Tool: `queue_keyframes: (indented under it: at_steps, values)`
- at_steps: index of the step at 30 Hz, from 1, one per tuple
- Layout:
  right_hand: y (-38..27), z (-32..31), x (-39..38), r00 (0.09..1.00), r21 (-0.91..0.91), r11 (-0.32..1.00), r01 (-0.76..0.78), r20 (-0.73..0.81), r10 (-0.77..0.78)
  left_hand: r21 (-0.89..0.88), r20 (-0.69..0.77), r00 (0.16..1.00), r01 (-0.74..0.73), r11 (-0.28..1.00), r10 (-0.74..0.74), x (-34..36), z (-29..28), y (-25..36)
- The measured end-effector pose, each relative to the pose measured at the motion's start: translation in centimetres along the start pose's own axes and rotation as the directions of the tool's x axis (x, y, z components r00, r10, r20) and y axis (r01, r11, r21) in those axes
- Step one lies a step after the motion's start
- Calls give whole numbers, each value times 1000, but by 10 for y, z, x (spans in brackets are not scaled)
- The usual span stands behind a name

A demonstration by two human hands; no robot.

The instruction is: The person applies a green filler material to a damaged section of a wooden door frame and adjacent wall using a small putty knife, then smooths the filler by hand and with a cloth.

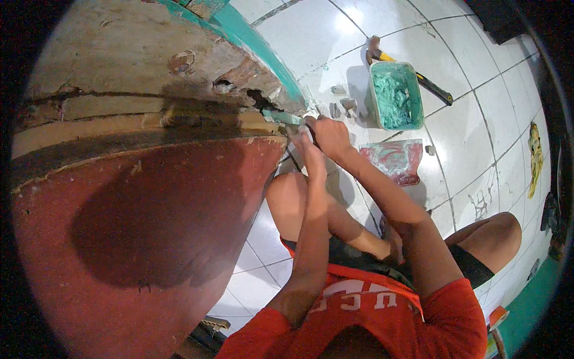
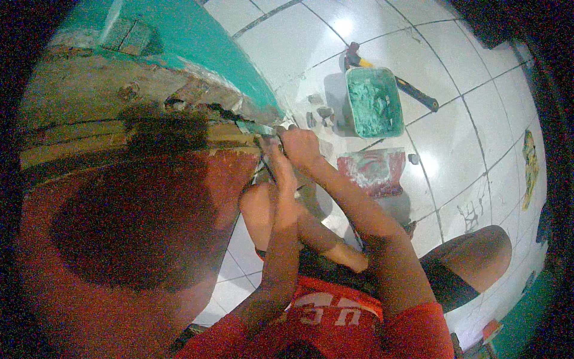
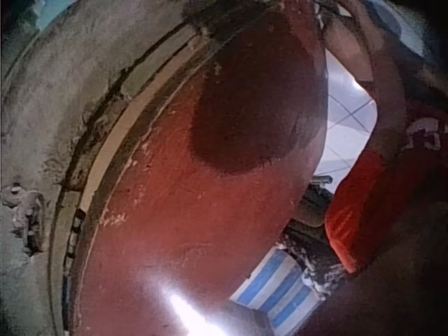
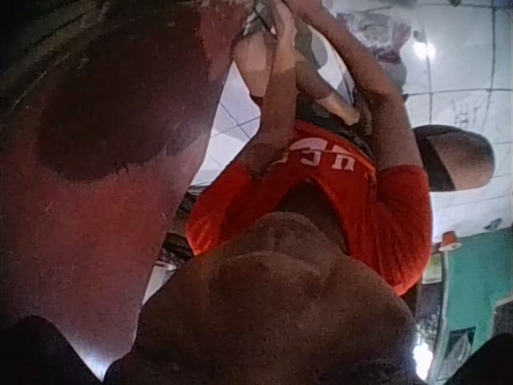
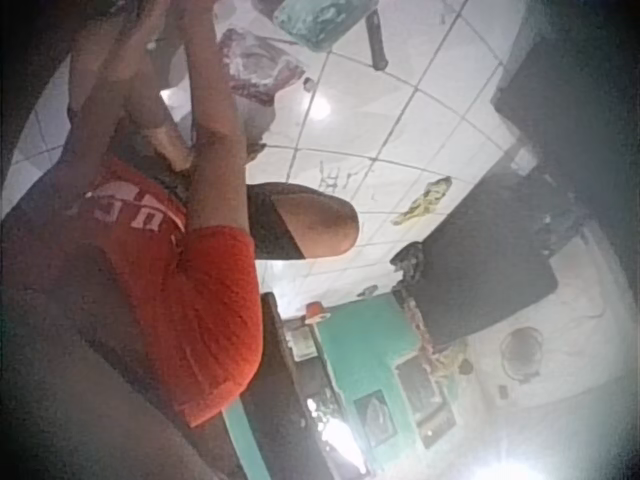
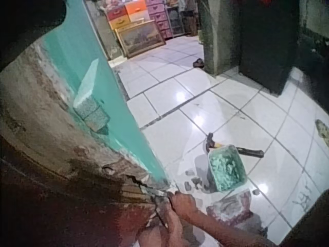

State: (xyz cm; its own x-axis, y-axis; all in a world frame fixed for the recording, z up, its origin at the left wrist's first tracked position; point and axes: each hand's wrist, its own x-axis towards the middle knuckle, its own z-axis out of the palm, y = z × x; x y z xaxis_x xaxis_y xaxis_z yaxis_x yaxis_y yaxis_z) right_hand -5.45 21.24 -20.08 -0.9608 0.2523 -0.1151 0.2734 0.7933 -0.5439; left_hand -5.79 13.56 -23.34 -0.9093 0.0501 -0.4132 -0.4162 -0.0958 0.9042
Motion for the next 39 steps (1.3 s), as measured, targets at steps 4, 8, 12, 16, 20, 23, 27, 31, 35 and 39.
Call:
queue_keyframes:
  at_steps: [4, 8, 12, 16, 20, 23, 27, 31, 35, 39]
  values:
    - [5, -2, 1, 1000, -31, 999, 18, 19, -17, -193, 22, 959, 282, 940, -283, 11, -6, -11]
    - [11, -6, -4, 998, -50, 997, 64, 18, -63, -387, 14, 920, 367, 846, -393, 24, -7, -19]
    - [21, -10, -20, 993, -94, 990, 106, -44, -110, -470, -69, 938, 269, 841, -339, 31, -14, -22]
    - [46, -13, -45, 983, -61, 988, 141, -114, -147, -546, -74, 932, 259, 797, -354, 21, -5, -18]
    - [57, -22, -63, 972, -51, 985, 162, -166, -168, -587, -5, 914, 326, 741, -406, 18, -8, -14]
    - [72, -24, -87, 967, -25, 998, 53, -247, -58, -501, 97, 956, 288, 816, -278, 11, -8, -14]
    - [95, -19, -130, 947, 174, 985, -7, -317, 63, -473, 21, 927, 338, 813, -374, 5, -14, -15]
    - [158, 3, -211, 852, 138, 977, -162, -480, 209, -346, 188, 926, 375, 860, -328, -12, -6, 3]
    - [180, -6, -266, 763, 64, 941, -332, -568, 308, -123, 384, 893, 302, 945, -236, -16, -20, 23]
    - [175, 11, -279, 658, 139, 867, -479, -596, 460, -93, 403, 870, 349, 933, -285, 6, -38, 5]
